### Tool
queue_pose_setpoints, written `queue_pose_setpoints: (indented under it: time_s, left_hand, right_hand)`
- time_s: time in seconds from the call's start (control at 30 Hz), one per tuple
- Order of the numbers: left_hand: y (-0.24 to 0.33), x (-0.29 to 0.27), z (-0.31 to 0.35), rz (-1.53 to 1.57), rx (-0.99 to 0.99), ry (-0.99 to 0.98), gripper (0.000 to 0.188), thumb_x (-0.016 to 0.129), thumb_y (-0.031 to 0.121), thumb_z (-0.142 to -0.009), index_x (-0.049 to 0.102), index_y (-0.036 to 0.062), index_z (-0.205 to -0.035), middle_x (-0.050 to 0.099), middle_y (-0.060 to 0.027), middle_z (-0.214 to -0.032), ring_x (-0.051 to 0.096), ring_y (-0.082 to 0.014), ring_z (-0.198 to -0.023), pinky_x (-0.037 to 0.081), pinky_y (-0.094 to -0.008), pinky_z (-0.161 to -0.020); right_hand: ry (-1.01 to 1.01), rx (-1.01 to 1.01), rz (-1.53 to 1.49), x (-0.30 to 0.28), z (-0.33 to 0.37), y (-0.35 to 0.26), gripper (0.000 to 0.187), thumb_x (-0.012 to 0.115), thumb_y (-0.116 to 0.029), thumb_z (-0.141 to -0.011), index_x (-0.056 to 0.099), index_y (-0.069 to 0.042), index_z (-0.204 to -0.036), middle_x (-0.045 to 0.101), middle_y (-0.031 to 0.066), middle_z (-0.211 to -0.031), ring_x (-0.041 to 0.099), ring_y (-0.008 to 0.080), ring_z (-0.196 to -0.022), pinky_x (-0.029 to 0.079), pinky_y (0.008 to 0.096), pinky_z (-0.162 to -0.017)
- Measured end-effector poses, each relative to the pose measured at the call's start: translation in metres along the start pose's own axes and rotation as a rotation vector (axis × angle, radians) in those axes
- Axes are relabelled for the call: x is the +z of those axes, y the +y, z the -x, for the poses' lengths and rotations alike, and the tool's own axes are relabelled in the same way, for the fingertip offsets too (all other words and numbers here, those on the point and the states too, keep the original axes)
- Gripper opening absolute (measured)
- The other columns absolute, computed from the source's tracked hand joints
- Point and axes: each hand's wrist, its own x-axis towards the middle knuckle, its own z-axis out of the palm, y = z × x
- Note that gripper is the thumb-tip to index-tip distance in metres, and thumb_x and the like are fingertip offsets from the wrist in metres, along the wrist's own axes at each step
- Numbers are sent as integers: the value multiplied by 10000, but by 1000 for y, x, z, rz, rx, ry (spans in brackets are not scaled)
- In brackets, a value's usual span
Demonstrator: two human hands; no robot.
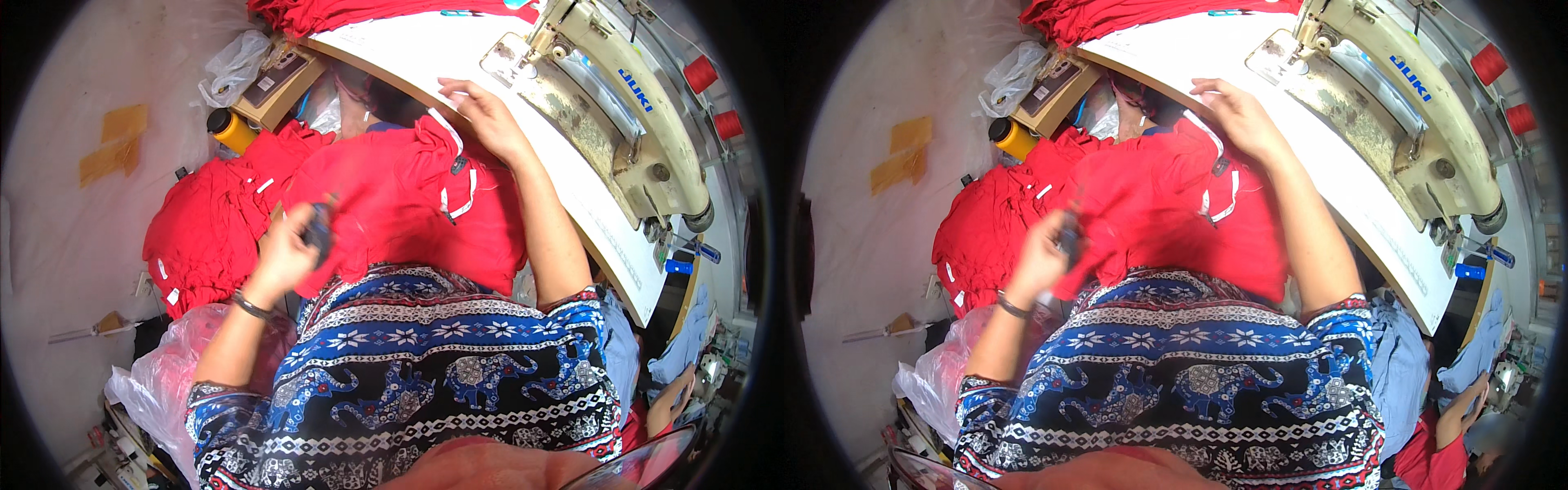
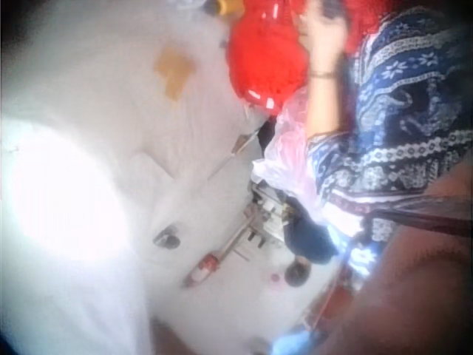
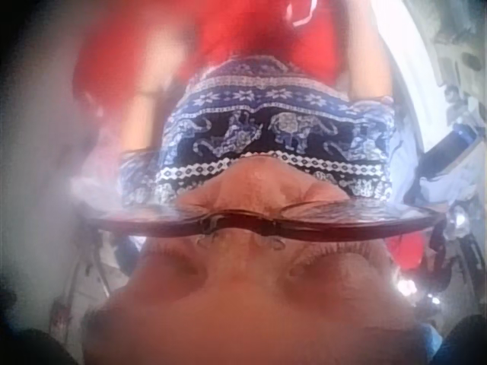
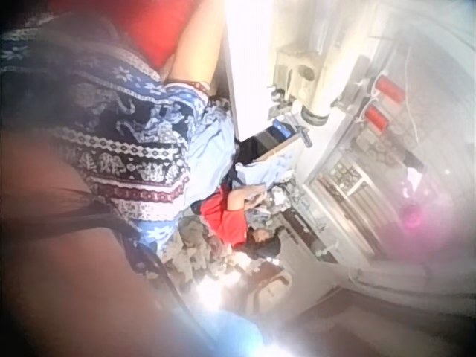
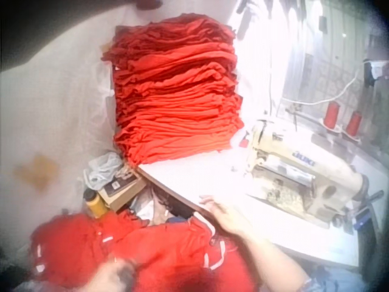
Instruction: The person uses shears to cut white tags off the collars of red shirts, handling the shirts one at a time and placing the trimmed shirts back onto a pile.
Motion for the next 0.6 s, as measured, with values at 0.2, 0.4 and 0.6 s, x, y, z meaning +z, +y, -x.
queue_pose_setpoints:
  time_s: [0.2, 0.4, 0.6]
  left_hand:
    - [8, -63, -19, 166, 67, 52, 215, 655, -39, -761, 547, 50, -924, 557, 21, -849, 515, -47, -697, 430, -194, -599]
    - [29, -128, -32, 125, 492, 519, 183, 662, 16, -825, 558, 49, -972, 536, 8, -885, 516, -88, -833, 431, -228, -745]
    - [99, -222, -97, 146, 555, 681, 270, 647, 170, -876, 574, 36, -1099, 585, -22, -974, 562, -119, -863, 455, -273, -778]
  right_hand:
    - [-541, -40, 790, 17, -11, 40, 655, 579, 53, -660, 470, -50, -1298, 423, 168, -1379, 446, 304, -1255, 386, 369, -1031]
    - [-366, 143, 621, 23, -11, 39, 371, 671, -94, -768, 583, -47, -1125, 635, 125, -1049, 605, 228, -1008, 455, 323, -896]
    - [261, -87, 478, -56, -101, -49, 737, 656, -484, -806, 473, 35, -1296, 657, 110, -977, 623, 158, -857, 497, 279, -740]
